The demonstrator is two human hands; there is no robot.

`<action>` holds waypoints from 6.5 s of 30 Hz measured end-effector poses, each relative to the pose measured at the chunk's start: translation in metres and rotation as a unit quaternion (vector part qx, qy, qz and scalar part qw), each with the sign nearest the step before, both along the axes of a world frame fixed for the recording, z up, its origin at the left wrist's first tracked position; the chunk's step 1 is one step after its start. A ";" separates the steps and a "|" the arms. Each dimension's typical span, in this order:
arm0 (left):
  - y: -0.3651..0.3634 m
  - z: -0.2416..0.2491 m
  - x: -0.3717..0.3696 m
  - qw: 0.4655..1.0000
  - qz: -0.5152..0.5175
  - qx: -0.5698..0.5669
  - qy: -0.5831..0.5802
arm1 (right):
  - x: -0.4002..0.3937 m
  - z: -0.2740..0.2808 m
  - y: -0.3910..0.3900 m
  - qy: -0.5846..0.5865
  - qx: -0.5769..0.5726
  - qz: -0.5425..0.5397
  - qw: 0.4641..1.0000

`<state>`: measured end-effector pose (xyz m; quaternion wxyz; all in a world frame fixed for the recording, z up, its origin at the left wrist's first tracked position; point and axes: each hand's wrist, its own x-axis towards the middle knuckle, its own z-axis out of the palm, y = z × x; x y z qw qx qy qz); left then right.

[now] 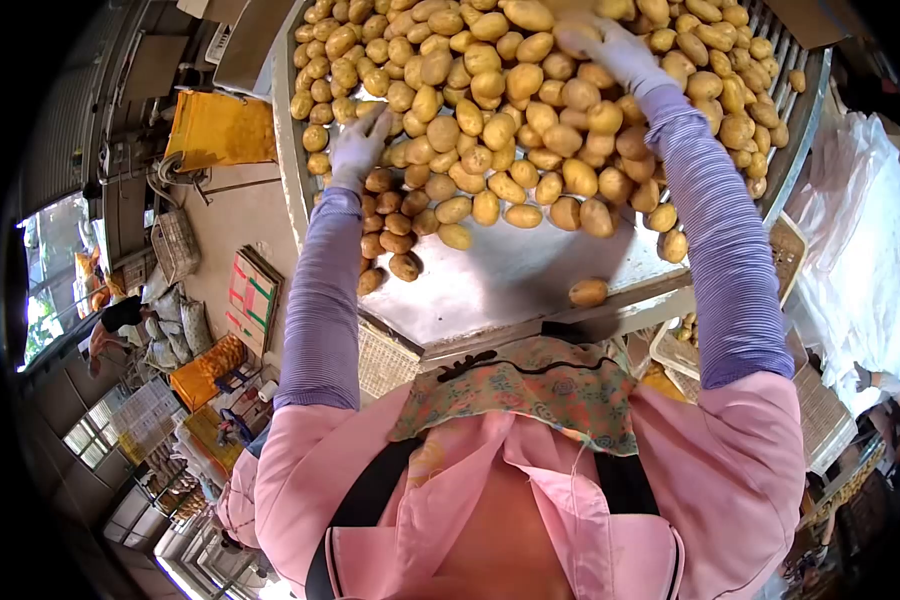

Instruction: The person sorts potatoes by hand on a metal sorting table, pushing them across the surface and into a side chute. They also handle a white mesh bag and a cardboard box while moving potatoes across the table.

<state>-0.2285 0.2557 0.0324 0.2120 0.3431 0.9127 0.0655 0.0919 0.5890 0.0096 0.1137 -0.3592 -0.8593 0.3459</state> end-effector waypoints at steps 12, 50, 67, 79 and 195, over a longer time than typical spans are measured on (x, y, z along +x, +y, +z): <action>-0.176 -0.031 0.143 0.958 -0.162 0.156 0.179 | 0.007 0.031 -0.218 -0.131 0.275 0.067 0.950; -0.581 -0.315 0.281 0.745 0.515 -0.095 -0.413 | 0.082 0.009 -0.421 -0.246 0.261 0.354 0.864; -0.199 -0.031 0.173 0.978 -0.109 0.084 0.156 | 0.020 -0.024 -0.475 0.057 -0.010 0.538 0.841; -0.287 -0.008 0.119 0.948 -0.236 0.195 0.090 | 0.029 -0.002 -0.431 -0.063 0.168 0.372 0.911; -0.338 -0.032 0.177 0.957 -0.228 0.138 0.118 | 0.113 0.023 -0.367 -0.191 0.173 0.189 0.948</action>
